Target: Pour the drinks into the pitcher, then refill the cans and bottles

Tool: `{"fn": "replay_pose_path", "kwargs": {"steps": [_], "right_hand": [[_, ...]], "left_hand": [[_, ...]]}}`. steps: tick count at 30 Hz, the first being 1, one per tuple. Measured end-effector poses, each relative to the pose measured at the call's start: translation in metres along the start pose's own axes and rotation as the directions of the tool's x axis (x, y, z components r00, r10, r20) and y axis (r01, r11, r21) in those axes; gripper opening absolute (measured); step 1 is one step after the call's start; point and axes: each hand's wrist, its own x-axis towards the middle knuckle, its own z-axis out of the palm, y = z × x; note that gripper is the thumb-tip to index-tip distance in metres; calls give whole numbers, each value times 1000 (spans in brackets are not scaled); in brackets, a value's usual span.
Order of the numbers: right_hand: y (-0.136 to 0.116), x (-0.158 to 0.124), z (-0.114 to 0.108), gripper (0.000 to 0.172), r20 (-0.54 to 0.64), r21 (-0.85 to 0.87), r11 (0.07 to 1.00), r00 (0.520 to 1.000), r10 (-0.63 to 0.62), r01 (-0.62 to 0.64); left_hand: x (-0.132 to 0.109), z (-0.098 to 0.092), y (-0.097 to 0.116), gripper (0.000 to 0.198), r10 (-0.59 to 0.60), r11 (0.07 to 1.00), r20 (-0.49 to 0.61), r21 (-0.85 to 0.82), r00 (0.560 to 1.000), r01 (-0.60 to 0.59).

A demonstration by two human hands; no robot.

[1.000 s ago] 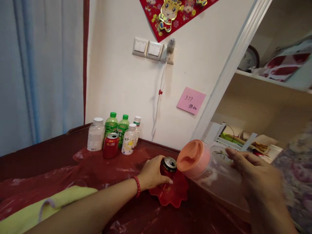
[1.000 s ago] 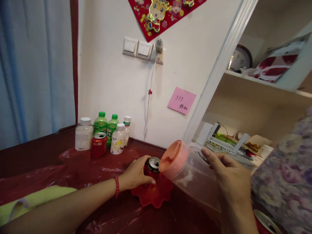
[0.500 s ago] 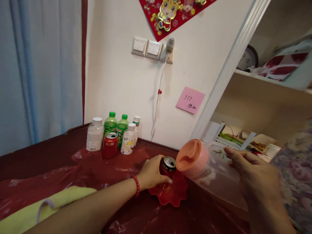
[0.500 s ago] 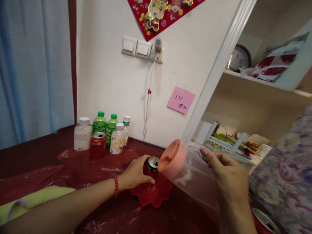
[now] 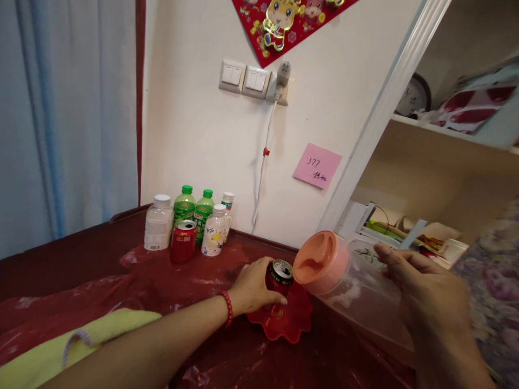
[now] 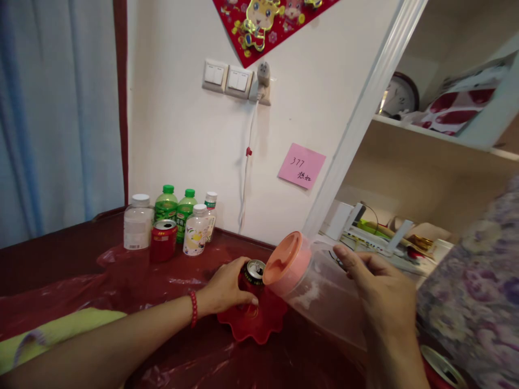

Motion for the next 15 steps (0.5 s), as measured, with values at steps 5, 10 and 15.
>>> {"fn": "replay_pose_path", "kwargs": {"steps": [5,10,15], "right_hand": [[-6,-3,0,77,-4,0,1000,1000,-19,19],[-6,-3,0,74,11,-25,998,998,-58,58],[-4,-2,-1,73,12,-45,997,998,-55,56]], "left_hand": [[0,0,0,80,-4,1000,4,-1,1000,4],[0,0,1,80,-8,1000,4,-9,1000,8],[-1,0,2,79,-9,1000,10,-3,1000,9]]}}
